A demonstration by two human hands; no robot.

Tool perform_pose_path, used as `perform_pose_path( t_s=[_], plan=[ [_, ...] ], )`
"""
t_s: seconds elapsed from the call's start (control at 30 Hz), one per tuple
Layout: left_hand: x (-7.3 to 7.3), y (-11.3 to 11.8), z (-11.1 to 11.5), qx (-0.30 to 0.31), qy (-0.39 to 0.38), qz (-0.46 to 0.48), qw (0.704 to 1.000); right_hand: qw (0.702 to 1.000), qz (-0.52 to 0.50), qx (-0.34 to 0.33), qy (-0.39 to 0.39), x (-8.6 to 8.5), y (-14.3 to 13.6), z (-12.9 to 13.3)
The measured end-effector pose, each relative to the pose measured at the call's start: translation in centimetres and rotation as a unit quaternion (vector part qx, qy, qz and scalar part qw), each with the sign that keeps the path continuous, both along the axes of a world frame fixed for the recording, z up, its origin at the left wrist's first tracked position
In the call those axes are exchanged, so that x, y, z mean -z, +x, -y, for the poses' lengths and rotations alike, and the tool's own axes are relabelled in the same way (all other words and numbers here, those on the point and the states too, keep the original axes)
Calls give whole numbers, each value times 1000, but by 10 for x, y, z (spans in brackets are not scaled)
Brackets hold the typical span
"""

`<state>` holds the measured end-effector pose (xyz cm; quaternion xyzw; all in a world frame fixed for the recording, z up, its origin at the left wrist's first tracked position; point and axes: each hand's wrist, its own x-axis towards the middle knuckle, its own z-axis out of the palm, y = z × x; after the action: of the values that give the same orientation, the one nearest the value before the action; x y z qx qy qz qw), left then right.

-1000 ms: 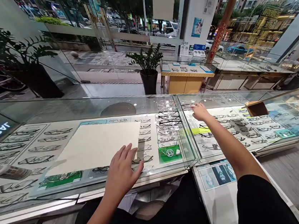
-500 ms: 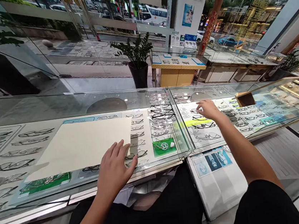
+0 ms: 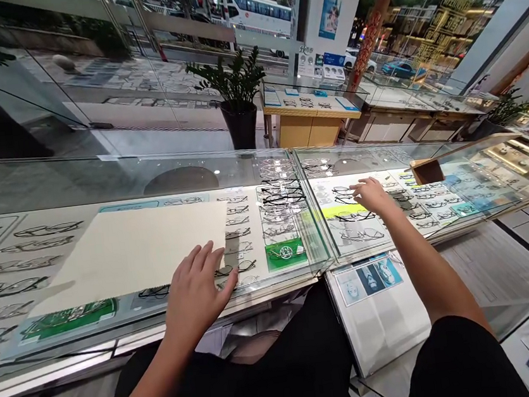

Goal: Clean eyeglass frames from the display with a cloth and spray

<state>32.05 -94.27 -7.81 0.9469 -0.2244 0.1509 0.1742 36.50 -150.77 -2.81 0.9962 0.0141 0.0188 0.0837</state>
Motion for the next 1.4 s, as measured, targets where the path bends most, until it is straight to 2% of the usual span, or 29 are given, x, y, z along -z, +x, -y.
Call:
perform_pose_path(
  t_s=[0.23,0.57,0.77,0.87,0.93,1.07,1.2,1.3,1.4],
  plan=[
    [1,0,0,-3,13,-2,1000,1000,4,0,12,4,16,-14],
    [1,0,0,-7,7,8,1000,1000,9,-17,24,3,64,-49],
    [1,1,0,-4,9,1,1000,1000,8,-10,26,-5,66,-61],
    [1,1,-1,-5,6,0,1000,999,18,-5,28,-13,47,-61],
    [1,0,-1,-5,5,2,1000,999,28,-6,34,-19,22,-59],
    [0,-1,-1,-2,0,2,1000,997,18,-31,63,-27,-51,-50],
    [0,0,0,1,-12,-4,1000,997,-11,-45,63,-22,-116,-49],
    [0,1,0,3,-11,-6,1000,998,-14,-37,51,-13,-133,-53],
    [1,1,0,3,-8,-2,1000,998,-18,-28,48,-6,-125,-54]
  ],
)
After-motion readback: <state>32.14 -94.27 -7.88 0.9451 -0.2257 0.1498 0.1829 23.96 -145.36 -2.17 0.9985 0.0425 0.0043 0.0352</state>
